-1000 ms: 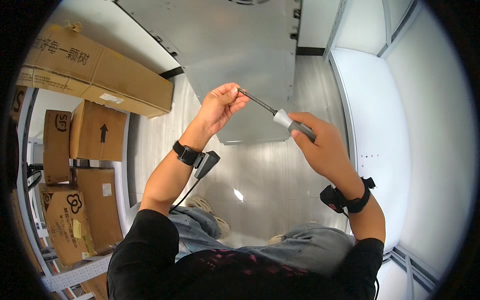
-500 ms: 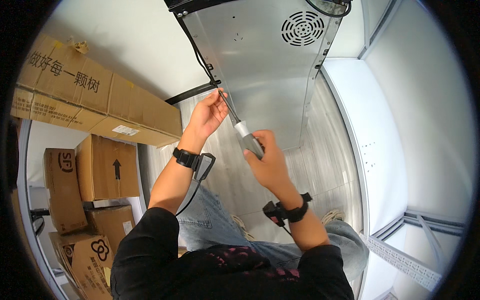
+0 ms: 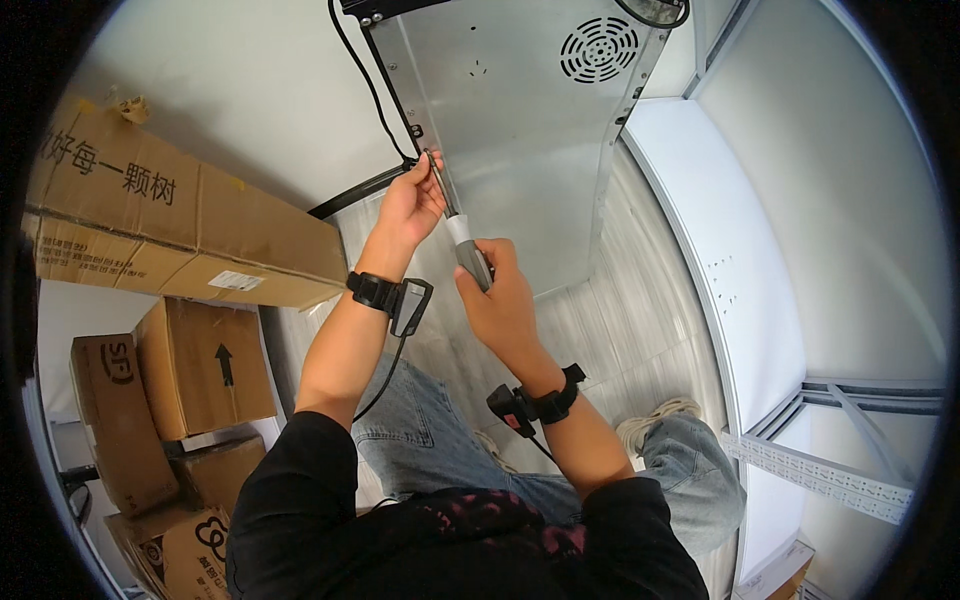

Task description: The person uses a screwdriver to fasten screws into a white metal panel and then attaches a beige and black electronic device to the panel. The person secures the device by tightening screws into its mounting points.

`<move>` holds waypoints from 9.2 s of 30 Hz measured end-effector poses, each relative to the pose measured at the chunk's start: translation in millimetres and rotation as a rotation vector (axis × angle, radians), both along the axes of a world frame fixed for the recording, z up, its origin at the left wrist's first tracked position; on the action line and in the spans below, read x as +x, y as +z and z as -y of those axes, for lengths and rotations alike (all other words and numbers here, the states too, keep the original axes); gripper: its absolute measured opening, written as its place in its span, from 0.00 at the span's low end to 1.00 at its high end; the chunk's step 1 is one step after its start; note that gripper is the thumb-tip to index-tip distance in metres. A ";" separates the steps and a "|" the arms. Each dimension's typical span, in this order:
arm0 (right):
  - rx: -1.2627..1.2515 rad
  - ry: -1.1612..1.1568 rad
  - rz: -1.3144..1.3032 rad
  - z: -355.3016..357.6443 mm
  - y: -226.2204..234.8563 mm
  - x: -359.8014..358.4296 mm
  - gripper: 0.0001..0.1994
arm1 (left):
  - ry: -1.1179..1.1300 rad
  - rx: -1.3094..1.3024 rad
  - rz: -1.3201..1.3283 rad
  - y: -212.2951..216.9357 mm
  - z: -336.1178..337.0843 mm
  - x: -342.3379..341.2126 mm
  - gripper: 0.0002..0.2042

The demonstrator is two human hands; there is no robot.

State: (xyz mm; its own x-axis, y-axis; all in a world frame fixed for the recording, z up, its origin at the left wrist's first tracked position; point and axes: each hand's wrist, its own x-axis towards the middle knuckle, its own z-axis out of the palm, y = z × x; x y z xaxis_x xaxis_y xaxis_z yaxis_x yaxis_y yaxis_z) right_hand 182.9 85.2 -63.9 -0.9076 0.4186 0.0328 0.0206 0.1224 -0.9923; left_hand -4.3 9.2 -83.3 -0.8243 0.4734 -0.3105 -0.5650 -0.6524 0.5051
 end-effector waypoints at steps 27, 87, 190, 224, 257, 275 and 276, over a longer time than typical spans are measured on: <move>-0.166 -0.013 -0.019 -0.6 7.8 -10.1 0.15 | -0.237 -0.094 -0.180 16.1 9.5 6.3 0.13; -0.744 0.102 0.201 -1.3 1.8 3.0 0.23 | -0.253 -0.361 -0.350 15.2 16.7 -5.3 0.07; -0.373 -0.023 0.239 -503.5 -208.5 165.2 0.15 | -0.441 -0.329 0.006 -174.2 -434.2 135.9 0.06; 0.620 0.439 0.049 -345.9 -32.8 47.7 0.18 | -0.045 -0.466 -0.171 -55.5 -195.6 114.1 0.07; 0.072 0.191 -0.087 -29.2 -94.2 9.7 0.18 | -0.048 -0.183 -0.071 -76.5 5.2 11.0 0.10; -0.046 0.166 -0.011 -17.1 -82.8 -3.8 0.18 | -0.027 -0.155 0.020 -69.8 -0.2 1.7 0.07; -0.053 0.166 -0.017 -17.1 -82.4 -4.1 0.18 | -0.037 -0.150 0.015 -71.4 0.9 1.1 0.07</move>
State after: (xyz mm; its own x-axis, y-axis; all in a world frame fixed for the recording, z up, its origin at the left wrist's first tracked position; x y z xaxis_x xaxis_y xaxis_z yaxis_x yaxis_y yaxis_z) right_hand 178.7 102.3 -146.3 -0.9639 0.2643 0.0310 -0.0127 0.0705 -0.9974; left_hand -3.2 8.3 -154.7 -0.8019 0.4503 -0.3927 -0.5955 -0.5487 0.5867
